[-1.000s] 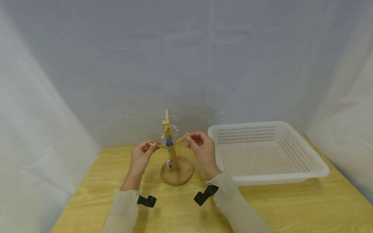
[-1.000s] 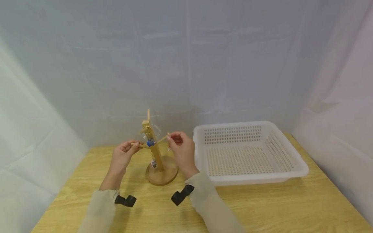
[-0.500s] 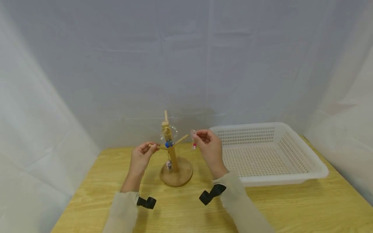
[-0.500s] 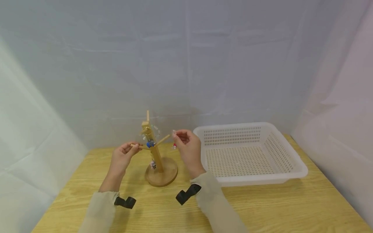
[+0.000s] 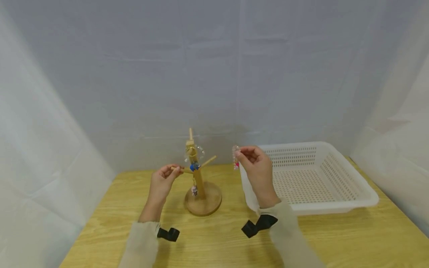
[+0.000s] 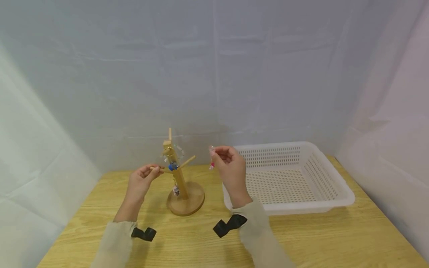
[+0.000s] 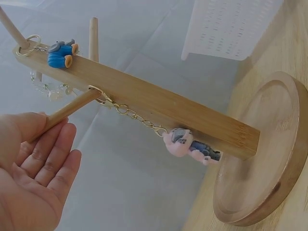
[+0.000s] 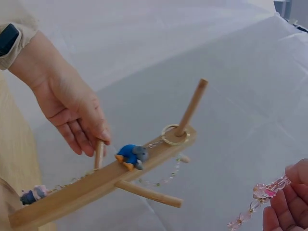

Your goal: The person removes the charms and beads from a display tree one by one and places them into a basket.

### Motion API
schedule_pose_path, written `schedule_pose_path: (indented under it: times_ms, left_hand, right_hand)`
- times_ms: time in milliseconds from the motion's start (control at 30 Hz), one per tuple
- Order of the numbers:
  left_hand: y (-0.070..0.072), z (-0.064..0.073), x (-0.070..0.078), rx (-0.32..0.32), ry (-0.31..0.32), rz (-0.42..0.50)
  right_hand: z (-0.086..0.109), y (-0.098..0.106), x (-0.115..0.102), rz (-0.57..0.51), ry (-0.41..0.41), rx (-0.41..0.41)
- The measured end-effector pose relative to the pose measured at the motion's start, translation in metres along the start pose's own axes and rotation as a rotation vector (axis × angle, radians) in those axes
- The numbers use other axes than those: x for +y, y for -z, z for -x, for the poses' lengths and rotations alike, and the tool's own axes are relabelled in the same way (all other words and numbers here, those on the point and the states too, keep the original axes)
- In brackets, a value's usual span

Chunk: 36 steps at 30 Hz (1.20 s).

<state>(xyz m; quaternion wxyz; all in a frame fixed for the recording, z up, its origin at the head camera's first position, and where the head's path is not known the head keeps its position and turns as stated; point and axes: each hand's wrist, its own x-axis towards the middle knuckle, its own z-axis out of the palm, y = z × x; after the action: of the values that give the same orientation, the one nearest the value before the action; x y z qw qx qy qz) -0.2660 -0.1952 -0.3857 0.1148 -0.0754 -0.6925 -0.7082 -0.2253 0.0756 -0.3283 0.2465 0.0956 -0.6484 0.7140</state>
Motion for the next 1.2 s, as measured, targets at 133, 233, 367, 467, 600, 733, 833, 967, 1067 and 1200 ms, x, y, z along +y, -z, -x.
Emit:
schedule_pose_path:
  times_ms: [133, 233, 367, 467, 600, 733, 833, 967, 1067, 1200]
  left_hand:
    - [0.0, 0.0, 0.001, -0.002, 0.0, -0.005]
    - [0.001, 0.001, 0.001, -0.001, 0.002, -0.012]
    - [0.002, 0.001, 0.001, 0.005, 0.007, -0.015]
    - [0.002, 0.002, 0.0, 0.007, 0.006, -0.016]
    - [0.001, 0.002, 0.001, 0.01, -0.002, -0.016]
    - [0.001, 0.002, 0.001, 0.024, -0.001, -0.026]
    - [0.001, 0.002, 0.001, 0.026, 0.007, -0.03]
    - [0.001, 0.002, 0.001, 0.014, 0.013, -0.023]
    - [0.001, 0.001, 0.001, 0.014, 0.008, -0.019]
    - [0.0, 0.0, 0.001, 0.017, -0.001, -0.006]
  right_hand:
    - [-0.004, 0.013, -0.007, 0.008, 0.006, 0.016]
    - [-0.008, 0.024, -0.01, 0.005, 0.002, 0.017]
    - [-0.014, 0.038, -0.012, 0.001, 0.019, 0.021]
    - [-0.015, 0.047, -0.012, 0.02, 0.024, 0.021]
    - [-0.016, 0.057, -0.01, 0.104, 0.028, -0.008]
    - [-0.018, 0.065, -0.005, 0.192, 0.053, -0.055]
    - [-0.019, 0.07, -0.002, 0.264, 0.076, -0.08]
    - [-0.019, 0.077, 0.001, 0.356, 0.101, -0.113]
    - [-0.021, 0.081, 0.003, 0.386, 0.092, -0.155]
    - [-0.023, 0.087, 0.005, 0.43, 0.051, -0.209]
